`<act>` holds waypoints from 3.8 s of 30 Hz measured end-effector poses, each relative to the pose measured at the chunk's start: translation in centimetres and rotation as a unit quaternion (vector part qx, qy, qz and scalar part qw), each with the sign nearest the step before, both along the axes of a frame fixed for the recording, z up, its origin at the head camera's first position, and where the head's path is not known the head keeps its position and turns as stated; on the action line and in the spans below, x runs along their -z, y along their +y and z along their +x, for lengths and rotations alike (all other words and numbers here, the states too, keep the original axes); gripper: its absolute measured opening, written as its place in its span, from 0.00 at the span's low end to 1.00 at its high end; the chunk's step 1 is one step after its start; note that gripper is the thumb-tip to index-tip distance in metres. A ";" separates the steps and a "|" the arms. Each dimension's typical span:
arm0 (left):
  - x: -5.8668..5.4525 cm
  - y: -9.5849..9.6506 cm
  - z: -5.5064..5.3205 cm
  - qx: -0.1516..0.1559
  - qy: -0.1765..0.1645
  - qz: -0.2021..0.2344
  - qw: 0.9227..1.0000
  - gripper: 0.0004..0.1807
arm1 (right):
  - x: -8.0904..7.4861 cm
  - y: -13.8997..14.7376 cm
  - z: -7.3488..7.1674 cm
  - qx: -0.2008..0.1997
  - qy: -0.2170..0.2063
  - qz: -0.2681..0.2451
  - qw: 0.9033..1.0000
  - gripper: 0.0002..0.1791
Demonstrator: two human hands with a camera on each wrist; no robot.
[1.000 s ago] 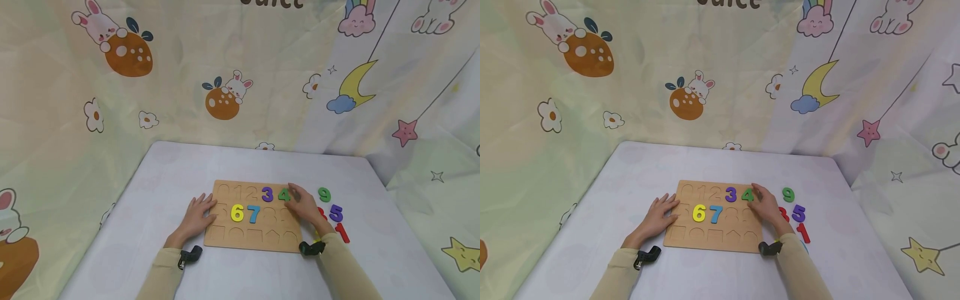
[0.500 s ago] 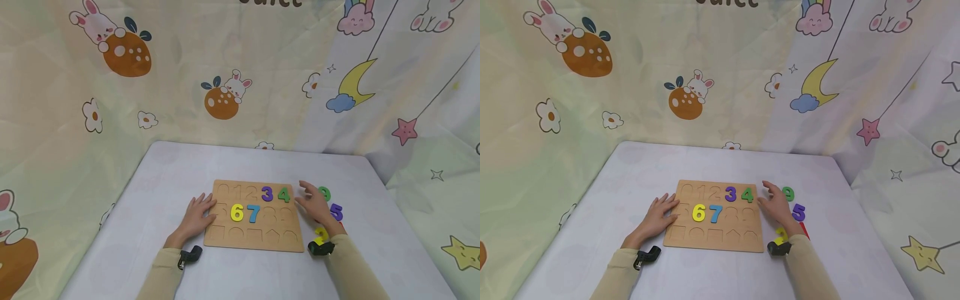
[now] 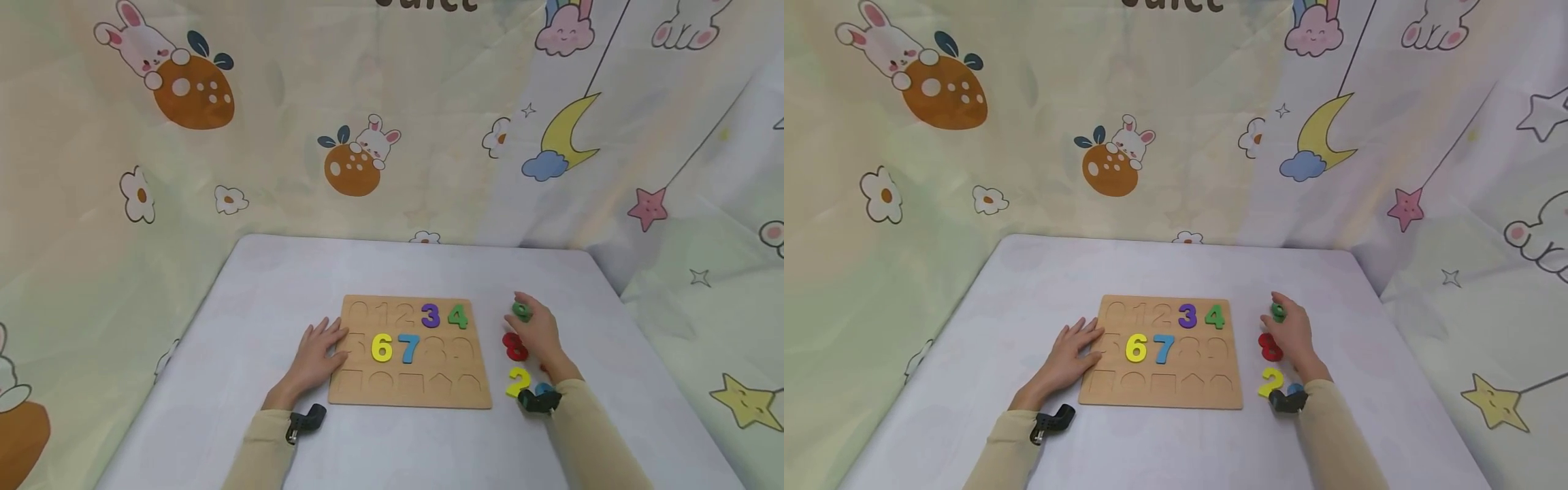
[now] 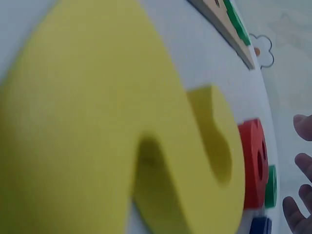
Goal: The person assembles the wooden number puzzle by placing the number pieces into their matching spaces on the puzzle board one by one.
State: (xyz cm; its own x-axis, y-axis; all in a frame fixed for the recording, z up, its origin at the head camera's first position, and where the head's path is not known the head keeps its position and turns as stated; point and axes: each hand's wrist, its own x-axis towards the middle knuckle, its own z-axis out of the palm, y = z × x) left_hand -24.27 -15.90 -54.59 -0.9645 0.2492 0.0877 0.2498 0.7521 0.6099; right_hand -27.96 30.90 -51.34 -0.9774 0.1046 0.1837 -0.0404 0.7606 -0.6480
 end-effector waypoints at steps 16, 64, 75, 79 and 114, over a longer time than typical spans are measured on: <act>0.0 -0.2 0.2 -0.005 0.003 0.007 1.000 0.29 | 1.2 2.4 0.0 0.041 -0.095 0.021 0.994 0.40; -0.1 -0.2 0.1 0.006 -0.003 0.006 1.000 0.29 | 0.9 1.6 0.4 0.013 -0.071 0.028 0.997 0.42; 0.2 -0.1 0.1 0.001 0.015 0.008 1.000 0.29 | 1.0 1.3 0.7 -0.003 -0.068 0.028 0.997 0.37; 0.1 -0.1 0.1 0.002 0.007 0.004 1.000 0.29 | 0.9 1.2 1.0 -0.012 -0.056 0.020 0.998 0.37; 0.0 -0.1 0.1 0.004 0.016 0.008 1.000 0.29 | 1.3 -4.8 4.0 -0.115 -0.042 -0.039 0.992 0.37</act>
